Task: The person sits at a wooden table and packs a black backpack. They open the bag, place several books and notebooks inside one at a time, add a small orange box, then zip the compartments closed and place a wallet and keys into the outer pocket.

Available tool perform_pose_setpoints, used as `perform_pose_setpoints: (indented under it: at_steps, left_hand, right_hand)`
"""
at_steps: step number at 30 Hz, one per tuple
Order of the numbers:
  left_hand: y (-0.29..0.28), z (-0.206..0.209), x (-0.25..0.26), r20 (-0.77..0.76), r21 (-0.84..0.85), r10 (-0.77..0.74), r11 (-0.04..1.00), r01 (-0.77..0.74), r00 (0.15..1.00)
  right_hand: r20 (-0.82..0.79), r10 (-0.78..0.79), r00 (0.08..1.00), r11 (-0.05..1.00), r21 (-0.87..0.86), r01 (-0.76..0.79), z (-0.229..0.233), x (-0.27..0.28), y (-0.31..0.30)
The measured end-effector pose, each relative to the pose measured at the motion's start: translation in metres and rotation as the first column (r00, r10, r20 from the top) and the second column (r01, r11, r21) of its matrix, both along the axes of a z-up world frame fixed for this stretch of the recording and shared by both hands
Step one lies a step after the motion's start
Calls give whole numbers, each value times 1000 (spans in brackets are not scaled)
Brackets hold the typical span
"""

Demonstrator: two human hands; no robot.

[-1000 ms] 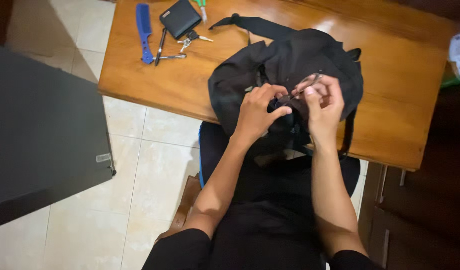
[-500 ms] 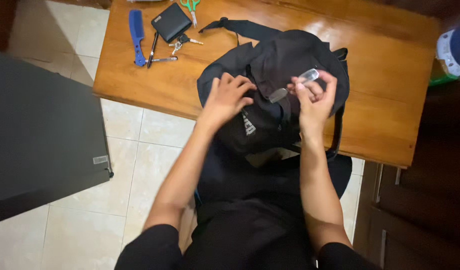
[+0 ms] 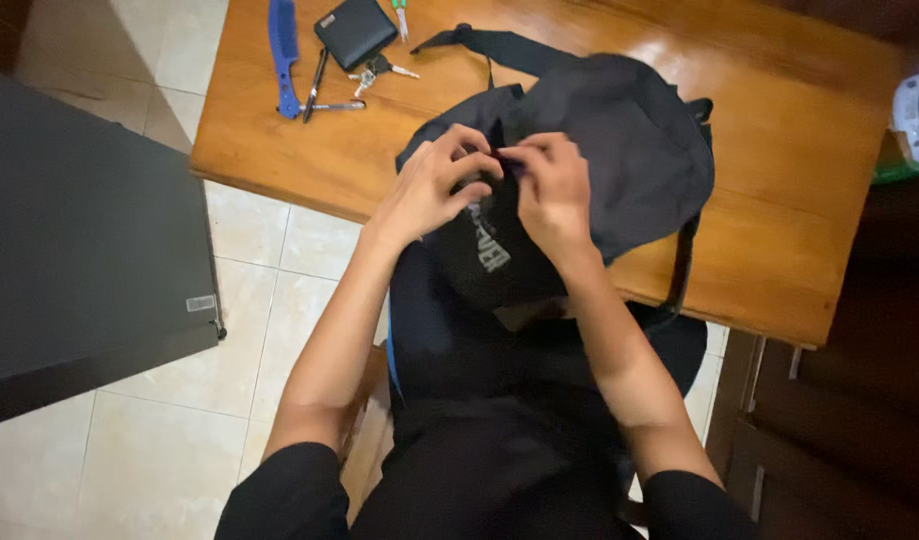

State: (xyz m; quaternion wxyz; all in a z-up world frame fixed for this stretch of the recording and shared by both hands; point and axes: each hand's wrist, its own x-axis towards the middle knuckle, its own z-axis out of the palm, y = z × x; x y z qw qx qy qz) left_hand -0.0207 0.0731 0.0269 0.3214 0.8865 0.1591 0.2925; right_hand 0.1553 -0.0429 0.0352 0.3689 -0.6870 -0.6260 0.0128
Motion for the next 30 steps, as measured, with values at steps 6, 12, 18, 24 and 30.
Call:
perform_pose_setpoints:
  at_steps: [6, 12, 18, 24, 30]
  left_hand:
    - [30, -27, -37, -98, -13, 340, 939, -343, 935]
    - [58, -70, -102, -239, 51, 636, 763, -644, 734]
    - [79, -113, -149, -316, 29, 729, 647, -762, 607]
    - [111, -160, -157, -277, -78, 798, 537, -840, 536]
    - [115, -174, -131, -201, -92, 831, 511, -855, 518]
  right_hand:
    - [6, 62, 998, 997, 38, -63, -11, -50, 43]
    - [55, 124, 991, 978, -174, -113, -86, -105, 140]
    - [182, 73, 981, 915, -403, 7, -171, -139, 222]
    - [364, -32, 931, 921, -352, 169, -217, -152, 241]
    - [438, -30, 898, 956, -251, 155, -198, -131, 226]
